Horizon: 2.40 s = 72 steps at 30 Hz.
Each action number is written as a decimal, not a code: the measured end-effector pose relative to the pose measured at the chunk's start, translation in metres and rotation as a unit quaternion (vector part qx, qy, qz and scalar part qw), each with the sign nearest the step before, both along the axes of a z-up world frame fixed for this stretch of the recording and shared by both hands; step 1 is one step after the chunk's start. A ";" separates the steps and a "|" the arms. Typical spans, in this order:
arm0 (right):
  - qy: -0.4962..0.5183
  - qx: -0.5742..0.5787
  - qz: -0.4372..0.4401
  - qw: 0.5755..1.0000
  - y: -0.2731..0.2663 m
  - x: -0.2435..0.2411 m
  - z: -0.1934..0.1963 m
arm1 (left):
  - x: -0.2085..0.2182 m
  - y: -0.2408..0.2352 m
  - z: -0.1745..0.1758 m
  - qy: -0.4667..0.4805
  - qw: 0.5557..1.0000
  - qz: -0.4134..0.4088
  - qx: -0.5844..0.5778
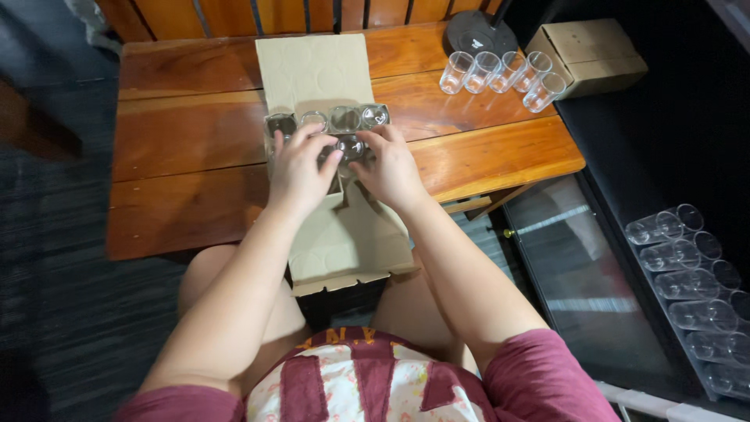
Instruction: The person opens a cardboard box containing small clear glasses and removes them one by one, placing them on a wooden bench. The person continues until all glasses are removed and arranged in rows on the bench.
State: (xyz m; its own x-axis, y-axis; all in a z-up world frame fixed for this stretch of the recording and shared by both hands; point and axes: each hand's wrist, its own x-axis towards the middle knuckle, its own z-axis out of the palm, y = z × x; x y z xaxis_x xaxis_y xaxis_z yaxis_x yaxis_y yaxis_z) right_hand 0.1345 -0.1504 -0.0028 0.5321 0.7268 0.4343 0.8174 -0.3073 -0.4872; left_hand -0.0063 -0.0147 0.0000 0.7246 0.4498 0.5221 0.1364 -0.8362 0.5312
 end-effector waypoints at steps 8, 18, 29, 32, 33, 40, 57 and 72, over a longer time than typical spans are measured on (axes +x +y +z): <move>0.014 -0.049 -0.028 0.998 0.007 -0.007 0.003 | 0.010 0.000 -0.006 0.104 0.994 0.004 0.017; 0.020 -0.059 -0.036 0.997 0.006 -0.008 0.001 | 0.011 -0.002 -0.008 0.128 0.991 0.021 0.020; 0.011 -0.066 -0.038 0.997 0.006 -0.006 -0.002 | 0.015 -0.002 -0.020 0.122 0.991 0.038 0.031; 0.014 -0.064 -0.040 0.997 0.005 -0.007 -0.001 | 0.016 -0.002 -0.021 0.127 0.991 0.038 0.028; 0.016 -0.062 -0.040 0.997 0.005 -0.007 0.000 | 0.016 -0.001 -0.022 0.132 0.990 0.037 0.035; 0.015 -0.065 -0.050 0.997 0.006 -0.009 -0.001 | 0.016 -0.001 -0.020 0.135 0.990 0.034 0.024; 0.036 -0.076 -0.050 0.995 0.006 -0.013 0.009 | 0.015 0.000 -0.023 0.130 0.990 0.039 0.031; 0.038 -0.086 -0.056 0.994 0.006 -0.017 0.013 | 0.012 -0.002 -0.013 0.135 0.990 0.037 0.023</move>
